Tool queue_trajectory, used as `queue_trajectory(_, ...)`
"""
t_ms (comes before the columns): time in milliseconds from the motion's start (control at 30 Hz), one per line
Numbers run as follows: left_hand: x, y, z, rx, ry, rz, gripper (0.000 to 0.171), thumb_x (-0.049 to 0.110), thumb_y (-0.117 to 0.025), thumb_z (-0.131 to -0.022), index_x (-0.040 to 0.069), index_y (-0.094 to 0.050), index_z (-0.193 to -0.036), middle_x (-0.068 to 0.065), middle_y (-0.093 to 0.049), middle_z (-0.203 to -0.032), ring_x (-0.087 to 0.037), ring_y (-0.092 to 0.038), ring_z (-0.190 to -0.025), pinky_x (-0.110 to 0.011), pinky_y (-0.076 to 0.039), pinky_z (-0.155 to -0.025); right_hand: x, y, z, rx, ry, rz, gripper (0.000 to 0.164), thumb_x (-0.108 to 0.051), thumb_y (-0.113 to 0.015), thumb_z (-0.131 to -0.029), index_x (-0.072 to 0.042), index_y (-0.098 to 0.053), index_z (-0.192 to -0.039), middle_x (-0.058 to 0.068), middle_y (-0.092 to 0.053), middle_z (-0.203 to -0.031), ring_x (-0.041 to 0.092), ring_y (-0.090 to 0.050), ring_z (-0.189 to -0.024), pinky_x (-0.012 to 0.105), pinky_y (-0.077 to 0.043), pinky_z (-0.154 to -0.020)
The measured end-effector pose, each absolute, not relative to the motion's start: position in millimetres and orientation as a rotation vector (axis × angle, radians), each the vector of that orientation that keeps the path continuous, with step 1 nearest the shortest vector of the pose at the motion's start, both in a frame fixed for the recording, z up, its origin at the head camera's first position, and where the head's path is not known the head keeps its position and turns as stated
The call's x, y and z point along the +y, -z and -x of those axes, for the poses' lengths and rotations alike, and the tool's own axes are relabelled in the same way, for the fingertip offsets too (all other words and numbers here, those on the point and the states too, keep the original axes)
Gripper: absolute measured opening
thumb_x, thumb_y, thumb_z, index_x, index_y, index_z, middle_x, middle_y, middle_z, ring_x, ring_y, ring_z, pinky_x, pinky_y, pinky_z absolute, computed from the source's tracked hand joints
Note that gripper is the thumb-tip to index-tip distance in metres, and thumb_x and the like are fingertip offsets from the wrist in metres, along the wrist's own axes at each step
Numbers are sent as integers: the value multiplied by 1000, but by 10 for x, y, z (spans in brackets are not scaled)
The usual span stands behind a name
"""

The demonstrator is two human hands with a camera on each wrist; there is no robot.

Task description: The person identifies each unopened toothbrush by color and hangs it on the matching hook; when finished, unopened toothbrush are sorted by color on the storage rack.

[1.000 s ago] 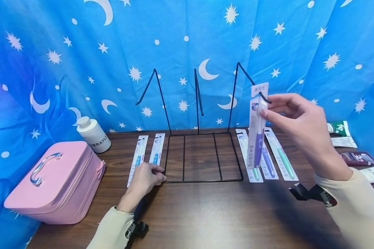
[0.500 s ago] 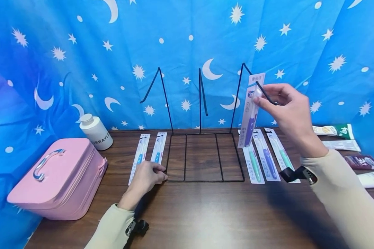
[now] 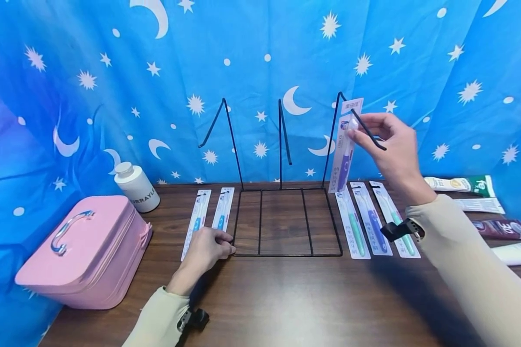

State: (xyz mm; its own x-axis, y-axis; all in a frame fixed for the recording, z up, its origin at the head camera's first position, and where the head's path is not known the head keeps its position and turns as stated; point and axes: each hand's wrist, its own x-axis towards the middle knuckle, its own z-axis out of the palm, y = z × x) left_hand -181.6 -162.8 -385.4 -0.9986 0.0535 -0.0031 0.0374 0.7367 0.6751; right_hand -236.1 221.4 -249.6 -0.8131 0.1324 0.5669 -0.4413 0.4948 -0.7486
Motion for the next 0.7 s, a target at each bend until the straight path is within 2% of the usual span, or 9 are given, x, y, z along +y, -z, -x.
queue_trajectory(100,-1618,3854,1805,2920,-1126,-80,16,8,-83,-73,6,-76,-87,3,-65,-70,-14,-56,-68,-27,-44,-61,2199,2497,2408,-2148,-1373,-243,44,-31,-72,-88,-12,-60,-126,6,-64,-112,14,-58,-100,26,-38,-86)
queue_trajectory(367,-1589,3892,1777,2896,-1167,-85,15,5,-82,-73,4,-75,-87,2,-66,-69,-10,-59,-60,-26,-47,-56,2204,2525,2518,-2142,-1402,-211,45,-34,-72,-87,-12,-60,-125,6,-64,-113,14,-57,-101,28,-35,-87)
queue_trajectory(700,-1608,3857,1792,2922,-1113,-80,17,8,-82,-74,5,-76,-89,1,-66,-73,-12,-57,-65,-27,-45,-59,2188,2497,2626,-2153,-1400,-218,45,-37,-72,-87,-14,-60,-124,5,-65,-113,14,-58,-102,28,-35,-86)
